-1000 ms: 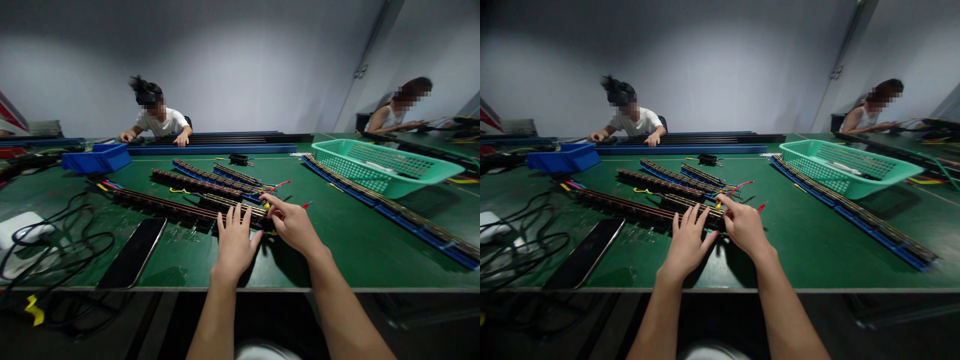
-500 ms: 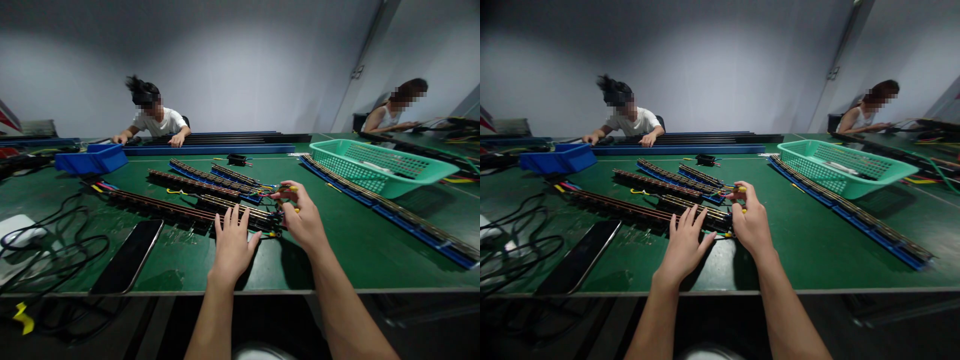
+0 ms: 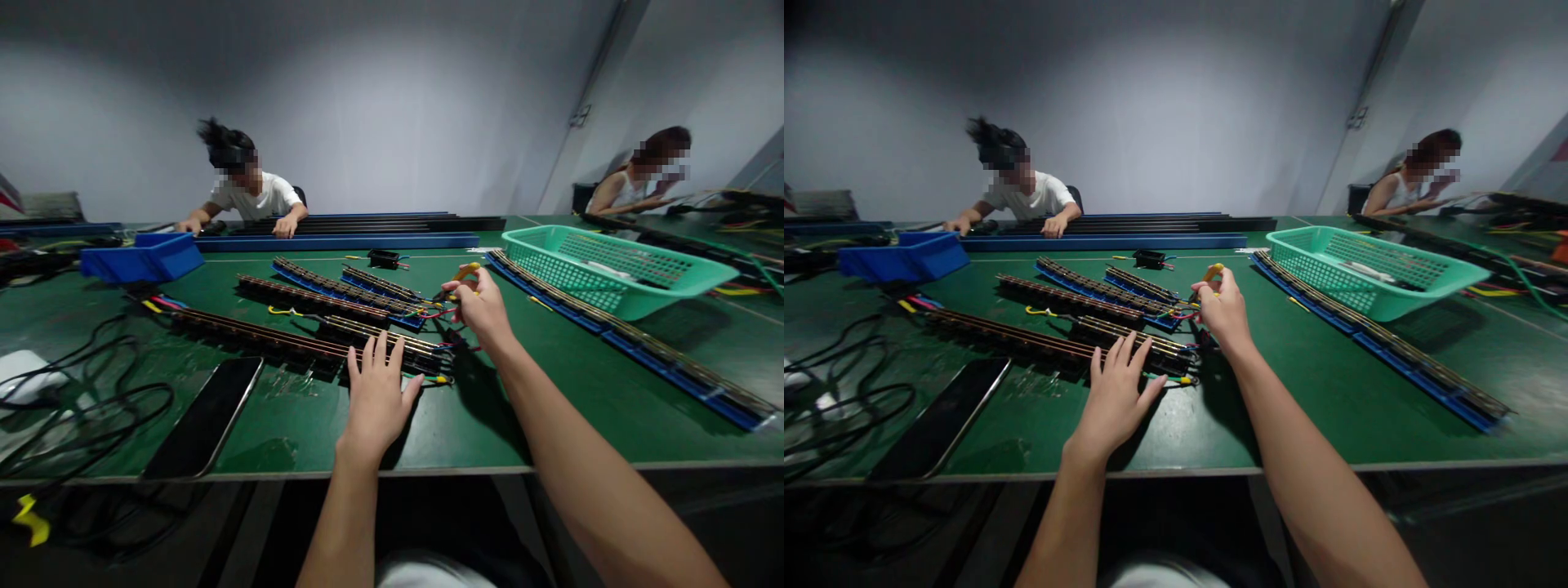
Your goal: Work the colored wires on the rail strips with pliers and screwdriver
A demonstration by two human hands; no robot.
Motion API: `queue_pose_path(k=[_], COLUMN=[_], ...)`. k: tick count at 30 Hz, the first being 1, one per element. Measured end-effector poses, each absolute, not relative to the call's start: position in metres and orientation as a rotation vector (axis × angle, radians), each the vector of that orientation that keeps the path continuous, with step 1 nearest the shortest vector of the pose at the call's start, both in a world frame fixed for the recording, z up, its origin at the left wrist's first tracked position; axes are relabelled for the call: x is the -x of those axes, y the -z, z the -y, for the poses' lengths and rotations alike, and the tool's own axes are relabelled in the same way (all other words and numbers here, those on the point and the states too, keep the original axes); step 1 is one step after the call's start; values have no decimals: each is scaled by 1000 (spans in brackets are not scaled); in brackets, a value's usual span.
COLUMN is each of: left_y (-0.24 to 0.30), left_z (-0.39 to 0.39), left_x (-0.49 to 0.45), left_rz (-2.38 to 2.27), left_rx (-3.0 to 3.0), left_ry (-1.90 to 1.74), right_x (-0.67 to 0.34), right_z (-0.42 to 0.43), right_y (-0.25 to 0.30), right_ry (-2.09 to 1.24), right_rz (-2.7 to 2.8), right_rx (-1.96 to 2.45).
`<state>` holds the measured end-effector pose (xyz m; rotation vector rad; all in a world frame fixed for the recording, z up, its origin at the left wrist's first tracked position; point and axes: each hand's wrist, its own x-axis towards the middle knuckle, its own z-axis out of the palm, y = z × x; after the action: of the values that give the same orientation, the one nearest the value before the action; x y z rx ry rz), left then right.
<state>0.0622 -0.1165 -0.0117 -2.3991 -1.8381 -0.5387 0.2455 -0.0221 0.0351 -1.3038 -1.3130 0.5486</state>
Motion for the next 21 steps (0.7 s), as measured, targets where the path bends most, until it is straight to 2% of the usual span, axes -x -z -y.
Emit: queue_pose_path(k=[6, 15, 21], left_y=[13, 12, 12], left_z=[116, 116, 116], left_x=[-62, -63, -62], left_rz=[1837, 1824, 1823], left_rx=[2399, 2388, 2397], left_ry=[554, 579, 572], right_x=[-242, -238, -237], right_z=[25, 42, 38], right_y=[-30, -33, -30], right_ry=[-513, 68, -34], right_rz=[1368, 2122, 1810], right_rx=[1355, 1419, 1466])
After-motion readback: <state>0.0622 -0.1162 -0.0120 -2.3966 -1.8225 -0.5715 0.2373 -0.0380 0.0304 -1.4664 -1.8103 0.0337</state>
